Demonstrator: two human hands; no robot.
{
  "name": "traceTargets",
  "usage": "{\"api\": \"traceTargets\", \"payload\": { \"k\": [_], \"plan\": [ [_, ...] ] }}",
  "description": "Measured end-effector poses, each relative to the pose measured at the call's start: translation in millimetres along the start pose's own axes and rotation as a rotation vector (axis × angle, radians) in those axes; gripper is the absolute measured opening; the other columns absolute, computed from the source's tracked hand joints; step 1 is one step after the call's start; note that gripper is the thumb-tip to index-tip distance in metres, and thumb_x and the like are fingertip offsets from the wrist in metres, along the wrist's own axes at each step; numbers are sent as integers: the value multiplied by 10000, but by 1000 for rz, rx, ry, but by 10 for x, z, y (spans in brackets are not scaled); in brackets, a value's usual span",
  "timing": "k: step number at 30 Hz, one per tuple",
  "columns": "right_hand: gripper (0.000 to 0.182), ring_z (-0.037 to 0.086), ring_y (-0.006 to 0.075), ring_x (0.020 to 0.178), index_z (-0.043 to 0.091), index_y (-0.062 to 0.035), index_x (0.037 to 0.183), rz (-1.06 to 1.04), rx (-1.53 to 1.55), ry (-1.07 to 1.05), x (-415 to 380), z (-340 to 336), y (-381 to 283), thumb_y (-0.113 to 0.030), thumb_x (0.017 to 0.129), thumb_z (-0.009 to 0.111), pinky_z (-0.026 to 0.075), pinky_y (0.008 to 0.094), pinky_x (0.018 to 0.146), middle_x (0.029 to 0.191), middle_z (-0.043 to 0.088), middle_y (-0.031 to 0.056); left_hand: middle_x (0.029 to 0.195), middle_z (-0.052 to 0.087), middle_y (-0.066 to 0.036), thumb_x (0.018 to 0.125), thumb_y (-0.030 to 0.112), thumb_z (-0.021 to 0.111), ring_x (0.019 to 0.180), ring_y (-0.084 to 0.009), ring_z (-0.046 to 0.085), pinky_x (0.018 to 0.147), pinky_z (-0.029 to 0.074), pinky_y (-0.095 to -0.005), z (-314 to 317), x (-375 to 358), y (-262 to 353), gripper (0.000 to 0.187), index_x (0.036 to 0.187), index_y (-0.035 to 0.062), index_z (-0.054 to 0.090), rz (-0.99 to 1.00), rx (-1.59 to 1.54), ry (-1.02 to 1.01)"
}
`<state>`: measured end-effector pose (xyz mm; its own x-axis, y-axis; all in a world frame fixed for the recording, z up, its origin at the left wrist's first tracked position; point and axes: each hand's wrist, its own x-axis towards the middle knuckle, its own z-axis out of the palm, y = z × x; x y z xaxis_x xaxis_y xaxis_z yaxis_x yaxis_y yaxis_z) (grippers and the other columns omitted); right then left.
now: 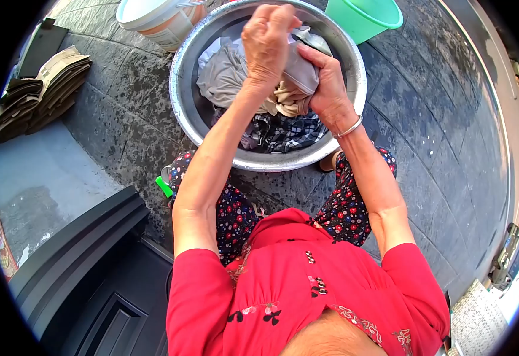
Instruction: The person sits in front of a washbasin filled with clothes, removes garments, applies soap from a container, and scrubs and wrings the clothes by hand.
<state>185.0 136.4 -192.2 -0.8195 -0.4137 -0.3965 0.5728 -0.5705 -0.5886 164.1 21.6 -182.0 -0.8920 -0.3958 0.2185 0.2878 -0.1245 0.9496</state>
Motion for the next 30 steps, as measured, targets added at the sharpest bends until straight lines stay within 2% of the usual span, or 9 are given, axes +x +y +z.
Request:
{"api": "traceTargets", "payload": {
  "k": [4,11,13,16,18,21,25,28,30],
  "plan": [
    [187,646,163,787,596,-52,998,57,41,-58,-27,-62,17,-199,889,555,537,294,700,909,645,63,727,636,-96,837,298,580,704,-174,602,633,449,-299,80,-258,-243,310,805,-8,618,47,229,-88],
    [241,651,183,759,594,-31,1013,245,117,-207,-99,-234,-130,-196,837,609,547,324,688,895,650,77,720,610,-43,865,305,539,617,-126,584,534,472,-268,-57,-331,-260,243,787,87,612,-1006,-428,-333],
    [284,601,179,654,566,-26,894,203,103,-467,20,-324,-144,-108,641,666,514,296,640,760,597,59,827,621,-14,892,255,524,713,-110,596,632,501,-274,-148,-321,-371,218,963,80,634,-947,-180,-556],
    [299,587,189,661,557,-36,777,70,-63,-234,-29,-254,-213,-23,481,605,498,289,669,746,587,65,949,620,-44,898,232,536,856,-102,581,744,487,-246,-130,-242,-191,227,1024,68,629,-677,50,-602],
    [269,571,183,688,555,-41,773,1,-10,-119,-113,-209,-266,4,510,589,482,286,704,758,586,57,791,591,-37,864,287,595,696,-105,566,596,467,-251,-315,-181,-629,226,931,71,595,-817,-184,-268],
    [203,557,160,710,552,-66,772,-62,74,-21,-54,-218,-257,-4,582,585,469,281,714,767,570,33,788,569,-19,839,148,632,696,-122,576,631,498,-262,-347,-2,-338,111,860,94,537,-587,-280,-13],
    [151,532,97,672,536,-115,777,-209,54,54,43,-245,-135,-203,856,629,442,224,630,740,552,-15,635,519,-5,796,142,641,562,-59,469,529,438,-251,-44,-337,-87,172,727,33,527,-177,226,-200],
    [304,476,98,486,502,-133,698,-36,65,-13,203,-453,-14,-331,925,540,366,249,433,569,483,-1,584,496,-113,809,199,639,484,-241,538,477,428,-366,283,-811,11,252,676,37,498,722,824,-379],
    [321,429,104,406,519,-142,674,-159,177,47,150,-232,185,-336,930,513,323,268,379,538,466,-13,598,517,-128,849,189,588,530,-329,550,478,433,-394,157,-574,-131,241,667,61,494,561,865,-256]
  ]
}}
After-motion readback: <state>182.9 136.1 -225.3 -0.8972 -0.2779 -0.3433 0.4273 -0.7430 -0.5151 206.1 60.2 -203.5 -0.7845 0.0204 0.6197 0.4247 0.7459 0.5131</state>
